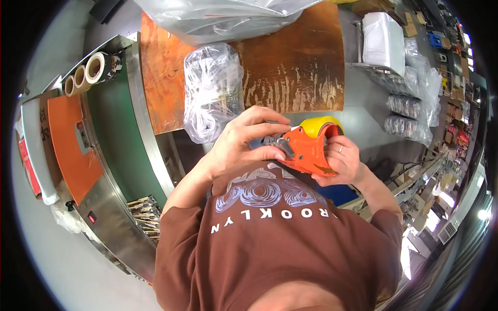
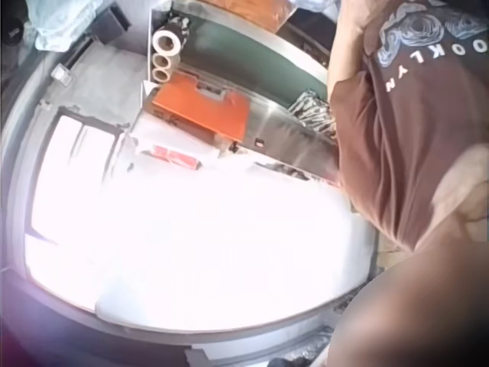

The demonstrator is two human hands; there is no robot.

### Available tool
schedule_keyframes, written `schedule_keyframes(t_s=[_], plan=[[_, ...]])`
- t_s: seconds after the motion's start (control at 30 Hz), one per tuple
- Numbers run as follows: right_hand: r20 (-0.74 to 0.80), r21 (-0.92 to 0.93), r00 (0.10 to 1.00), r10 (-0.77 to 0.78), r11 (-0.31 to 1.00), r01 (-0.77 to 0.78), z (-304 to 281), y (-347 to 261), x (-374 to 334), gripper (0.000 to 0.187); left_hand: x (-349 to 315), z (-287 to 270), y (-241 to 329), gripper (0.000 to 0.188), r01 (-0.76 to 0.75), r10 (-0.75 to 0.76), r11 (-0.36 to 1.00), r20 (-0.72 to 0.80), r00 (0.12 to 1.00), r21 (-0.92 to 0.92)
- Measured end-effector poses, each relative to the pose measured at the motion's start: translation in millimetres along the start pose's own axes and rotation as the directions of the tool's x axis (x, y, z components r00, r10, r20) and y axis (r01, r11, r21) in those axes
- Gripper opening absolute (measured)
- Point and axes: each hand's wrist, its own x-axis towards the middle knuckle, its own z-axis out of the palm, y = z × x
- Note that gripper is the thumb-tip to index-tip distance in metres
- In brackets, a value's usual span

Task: Picking up bundles of metal parts from a workbench, placing them into plastic bags, and sealing the bags with tape.

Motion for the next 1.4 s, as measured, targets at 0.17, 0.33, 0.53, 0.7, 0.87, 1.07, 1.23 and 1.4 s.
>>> schedule_keyframes(t_s=[0.17,0.33,0.53,0.7,0.87,1.07,1.23,1.4], plan=[[-0.002,0.126,0.999,0.052,0.991,-0.051,11,-2,0,0.032,-10,-1,10,0.043,0.043,-0.041,0.998,-0.064,0.997,0.037],[0.002,0.248,0.997,0.082,0.966,-0.08,14,-2,10,0.033,-11,-11,29,0.043,0.152,-0.152,0.988,-0.031,0.988,-0.011],[-0.07,0.017,0.975,0.213,0.977,-0.212,66,36,-12,0.033,-19,-22,-18,0.056,0.255,0.02,0.868,-0.543,0.84,0.425],[-0.314,-0.214,0.654,0.689,0.62,-0.755,200,165,-98,0.045,-58,-82,-178,0.08,0.73,-0.333,0.638,-0.766,0.55,0.246],[-0.513,-0.331,0.49,0.705,0.365,-0.87,250,137,-40,0.051,-105,-100,-254,0.086,0.826,-0.83,0.416,-0.529,0.175,-0.38],[0.607,0.76,0.041,0.794,-0.564,-0.323,313,147,82,0.062,-59,-63,-241,0.071,0.629,-0.899,0.412,-0.405,0.166,-0.659],[0.121,0.957,0.502,0.856,0.033,-0.287,274,85,100,0.055,-161,-58,-250,0.044,0.815,-0.612,0.539,-0.567,0.551,0.21],[0.252,0.96,0.513,0.821,-0.146,-0.238,276,99,6,0.054,-158,-8,-225,0.044,0.728,-0.563,0.682,-0.587,0.581,0.066]])
